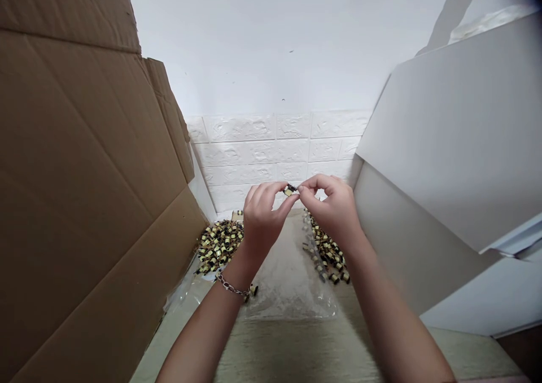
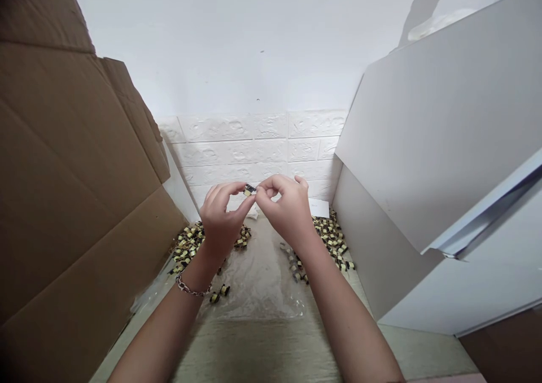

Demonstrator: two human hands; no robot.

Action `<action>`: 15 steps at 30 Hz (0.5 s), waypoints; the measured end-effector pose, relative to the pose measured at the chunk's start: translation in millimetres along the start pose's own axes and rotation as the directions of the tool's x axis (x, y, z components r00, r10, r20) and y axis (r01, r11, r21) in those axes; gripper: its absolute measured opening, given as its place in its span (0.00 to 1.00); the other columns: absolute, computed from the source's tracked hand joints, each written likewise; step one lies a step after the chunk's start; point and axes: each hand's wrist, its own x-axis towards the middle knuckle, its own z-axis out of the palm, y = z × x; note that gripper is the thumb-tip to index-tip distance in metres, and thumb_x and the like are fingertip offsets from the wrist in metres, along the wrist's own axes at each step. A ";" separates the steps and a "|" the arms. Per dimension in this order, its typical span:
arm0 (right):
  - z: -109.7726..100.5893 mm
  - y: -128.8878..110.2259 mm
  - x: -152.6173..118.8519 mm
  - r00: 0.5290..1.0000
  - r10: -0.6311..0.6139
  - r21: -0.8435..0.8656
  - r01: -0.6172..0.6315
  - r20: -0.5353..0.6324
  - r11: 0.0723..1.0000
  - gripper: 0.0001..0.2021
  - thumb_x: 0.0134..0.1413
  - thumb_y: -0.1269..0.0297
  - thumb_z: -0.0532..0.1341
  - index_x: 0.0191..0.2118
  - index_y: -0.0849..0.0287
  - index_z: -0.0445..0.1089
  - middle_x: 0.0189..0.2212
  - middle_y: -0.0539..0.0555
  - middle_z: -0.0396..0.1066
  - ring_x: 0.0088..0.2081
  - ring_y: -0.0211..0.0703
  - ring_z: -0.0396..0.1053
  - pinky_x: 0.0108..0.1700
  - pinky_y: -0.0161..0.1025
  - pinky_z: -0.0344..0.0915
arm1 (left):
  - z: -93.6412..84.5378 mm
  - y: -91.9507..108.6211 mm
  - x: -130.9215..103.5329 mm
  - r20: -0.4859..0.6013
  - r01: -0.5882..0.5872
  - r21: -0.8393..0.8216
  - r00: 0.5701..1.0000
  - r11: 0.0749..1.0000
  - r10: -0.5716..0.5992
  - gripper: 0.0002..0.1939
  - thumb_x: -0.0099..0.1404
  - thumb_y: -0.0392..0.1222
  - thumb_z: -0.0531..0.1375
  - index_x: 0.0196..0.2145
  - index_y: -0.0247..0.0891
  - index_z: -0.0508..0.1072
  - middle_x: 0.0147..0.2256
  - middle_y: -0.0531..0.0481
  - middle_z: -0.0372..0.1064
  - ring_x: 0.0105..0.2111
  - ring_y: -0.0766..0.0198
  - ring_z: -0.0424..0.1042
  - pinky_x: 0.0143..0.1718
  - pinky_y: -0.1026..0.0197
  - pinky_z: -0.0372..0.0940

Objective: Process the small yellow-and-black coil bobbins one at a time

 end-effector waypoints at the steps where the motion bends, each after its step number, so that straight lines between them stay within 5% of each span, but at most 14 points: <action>1: -0.2 0.2 -0.1 1.000 -0.009 -0.004 0.009 0.003 1.000 0.05 0.44 0.67 0.56 0.21 0.57 0.64 0.20 0.45 0.64 0.25 0.36 0.61 0.44 0.46 0.53 | -0.5 0.5 0.8 -0.004 0.033 -0.024 0.999 0.999 -0.033 0.10 0.51 0.41 0.61 0.34 0.42 0.70 0.32 0.48 0.67 0.37 0.60 0.63 0.45 0.59 0.53; 7: -0.1 1.3 -0.4 0.993 -0.112 -0.112 0.115 0.037 0.987 0.04 0.47 0.68 0.55 0.26 0.55 0.65 0.24 0.44 0.66 0.28 0.34 0.63 0.52 0.48 0.41 | -2.3 2.4 4.9 0.001 0.035 -0.026 0.999 0.999 -0.035 0.08 0.52 0.41 0.60 0.33 0.43 0.72 0.33 0.49 0.68 0.37 0.61 0.63 0.44 0.60 0.55; 15: -2.0 1.6 0.3 0.985 -0.157 -0.159 0.167 0.074 0.973 0.04 0.51 0.67 0.53 0.27 0.55 0.63 0.26 0.44 0.66 0.30 0.34 0.63 0.53 0.46 0.39 | -2.2 5.2 7.9 0.022 0.110 -0.132 0.994 0.985 -0.108 0.08 0.52 0.40 0.60 0.33 0.43 0.72 0.33 0.50 0.68 0.37 0.63 0.64 0.42 0.61 0.56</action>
